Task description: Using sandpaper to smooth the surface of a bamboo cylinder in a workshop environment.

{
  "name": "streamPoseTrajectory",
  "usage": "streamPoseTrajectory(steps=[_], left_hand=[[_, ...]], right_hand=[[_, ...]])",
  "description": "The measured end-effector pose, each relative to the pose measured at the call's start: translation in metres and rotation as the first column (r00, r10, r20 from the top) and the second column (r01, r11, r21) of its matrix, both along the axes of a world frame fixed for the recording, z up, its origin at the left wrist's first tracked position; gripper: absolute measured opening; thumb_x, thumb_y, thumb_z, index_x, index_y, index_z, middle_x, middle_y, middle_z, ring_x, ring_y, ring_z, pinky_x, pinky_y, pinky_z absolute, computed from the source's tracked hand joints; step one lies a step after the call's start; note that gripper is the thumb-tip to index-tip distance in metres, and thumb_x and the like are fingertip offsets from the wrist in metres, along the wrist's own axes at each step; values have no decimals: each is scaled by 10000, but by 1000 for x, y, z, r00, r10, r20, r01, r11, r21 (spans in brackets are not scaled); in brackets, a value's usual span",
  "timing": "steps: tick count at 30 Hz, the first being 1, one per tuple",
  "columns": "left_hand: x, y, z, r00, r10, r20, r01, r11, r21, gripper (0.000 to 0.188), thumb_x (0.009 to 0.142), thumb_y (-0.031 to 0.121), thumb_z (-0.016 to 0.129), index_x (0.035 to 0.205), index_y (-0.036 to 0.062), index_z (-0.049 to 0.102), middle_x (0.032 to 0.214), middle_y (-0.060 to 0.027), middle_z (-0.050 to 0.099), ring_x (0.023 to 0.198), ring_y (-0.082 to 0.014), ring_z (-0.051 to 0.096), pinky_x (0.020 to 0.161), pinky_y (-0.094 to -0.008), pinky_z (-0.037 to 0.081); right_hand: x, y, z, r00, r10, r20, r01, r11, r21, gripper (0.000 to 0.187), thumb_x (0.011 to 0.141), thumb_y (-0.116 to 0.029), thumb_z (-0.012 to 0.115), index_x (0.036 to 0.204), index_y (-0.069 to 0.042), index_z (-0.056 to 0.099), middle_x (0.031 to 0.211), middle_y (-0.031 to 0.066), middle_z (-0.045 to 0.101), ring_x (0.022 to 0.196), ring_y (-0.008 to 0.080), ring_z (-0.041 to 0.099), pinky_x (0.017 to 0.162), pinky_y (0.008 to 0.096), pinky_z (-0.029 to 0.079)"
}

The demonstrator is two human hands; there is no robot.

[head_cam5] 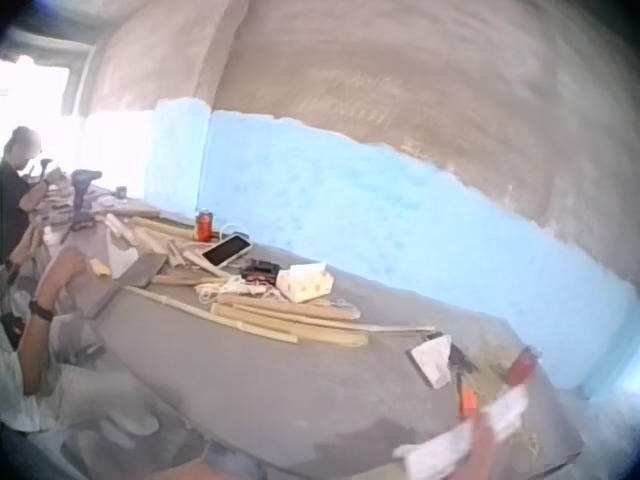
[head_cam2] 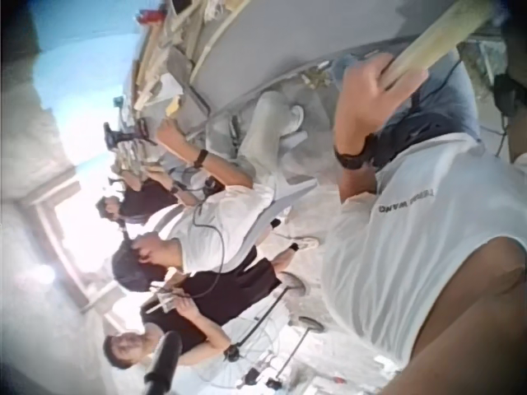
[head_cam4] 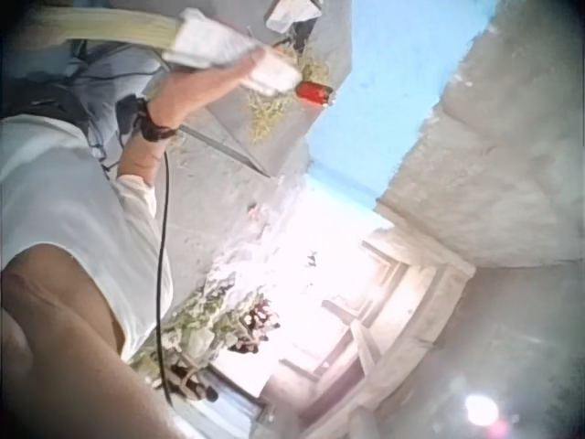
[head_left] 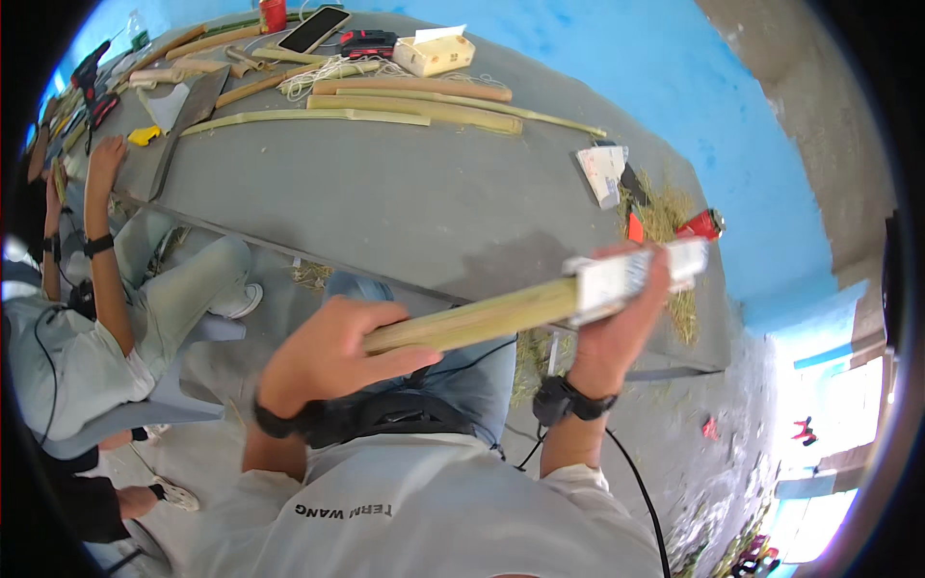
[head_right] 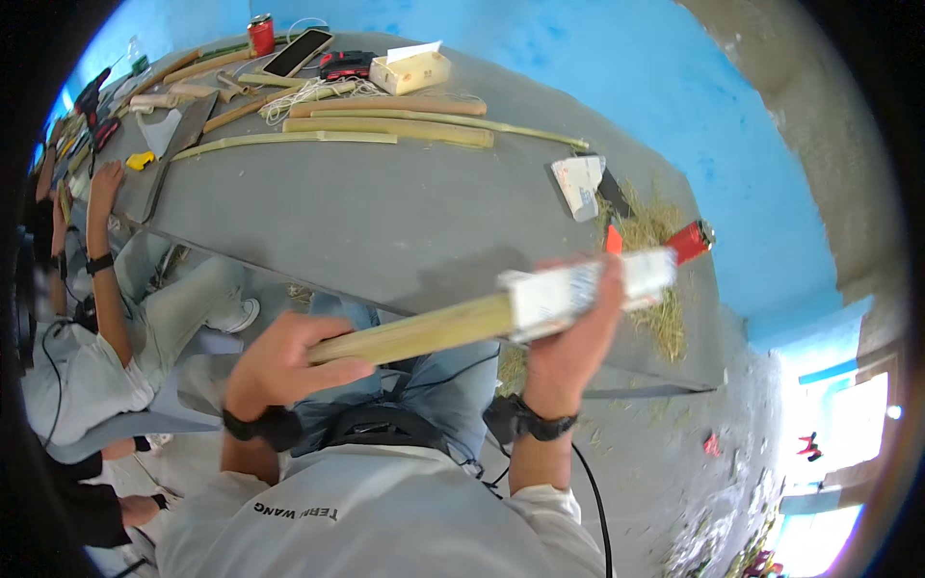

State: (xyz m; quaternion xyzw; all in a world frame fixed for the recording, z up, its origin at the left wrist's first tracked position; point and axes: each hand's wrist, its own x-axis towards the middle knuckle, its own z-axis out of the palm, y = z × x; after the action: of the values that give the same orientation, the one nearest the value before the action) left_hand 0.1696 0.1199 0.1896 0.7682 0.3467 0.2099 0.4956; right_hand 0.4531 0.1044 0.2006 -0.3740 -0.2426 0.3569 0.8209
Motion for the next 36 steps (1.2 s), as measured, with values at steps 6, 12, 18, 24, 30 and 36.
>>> streamPoseTrajectory(steps=[6,12,18,24,30,36], left_hand=[[0,-7,-9,946,302,119,-323,918,230,439,744,247,908,998,-22,674,753,-106,669,660,-167,602,650,-277,487],[-22,-2,-5,962,109,249,-130,989,72,528,818,261,857,1221,-2,638,956,-97,713,838,-161,669,723,-295,511],[-46,-33,-53,823,188,536,-69,970,-233,388,1018,196,615,1328,-34,573,1033,-113,696,846,-167,659,713,-281,514],[-32,-19,-54,680,432,592,-429,890,-156,295,1003,88,577,1284,1,579,1022,-82,673,879,-156,643,708,-261,509],[27,-21,-54,717,227,659,-108,970,-217,621,953,259,720,1456,11,452,1316,-114,577,1156,-177,561,937,-318,491],[29,-13,-64,668,275,692,-125,958,-259,704,934,259,753,1492,-2,412,1390,-123,548,1239,-196,533,1042,-342,435]], right_hand=[[0,0,7,991,120,56,-118,992,-38,329,1026,-383,558,1106,-64,550,936,109,648,872,265,684,826,415,582],[9,0,5,999,38,0,-38,996,83,356,1031,-344,541,1126,-2,570,934,151,687,871,273,716,800,418,599],[15,3,0,987,142,-78,-134,986,104,331,1026,-377,563,1069,-49,583,906,116,684,823,226,707,750,373,605],[-10,7,-7,975,129,-180,-124,992,39,338,1023,-372,573,1030,-35,583,912,126,710,821,228,728,779,390,613],[-75,-5,-18,916,386,-114,-391,920,-29,322,1015,-320,608,1094,-13,555,895,123,687,808,244,737,718,377,619],[-91,-3,-30,889,428,-162,-443,893,-74,302,1019,-304,607,1126,-26,558,925,94,678,836,220,737,748,351,616]])
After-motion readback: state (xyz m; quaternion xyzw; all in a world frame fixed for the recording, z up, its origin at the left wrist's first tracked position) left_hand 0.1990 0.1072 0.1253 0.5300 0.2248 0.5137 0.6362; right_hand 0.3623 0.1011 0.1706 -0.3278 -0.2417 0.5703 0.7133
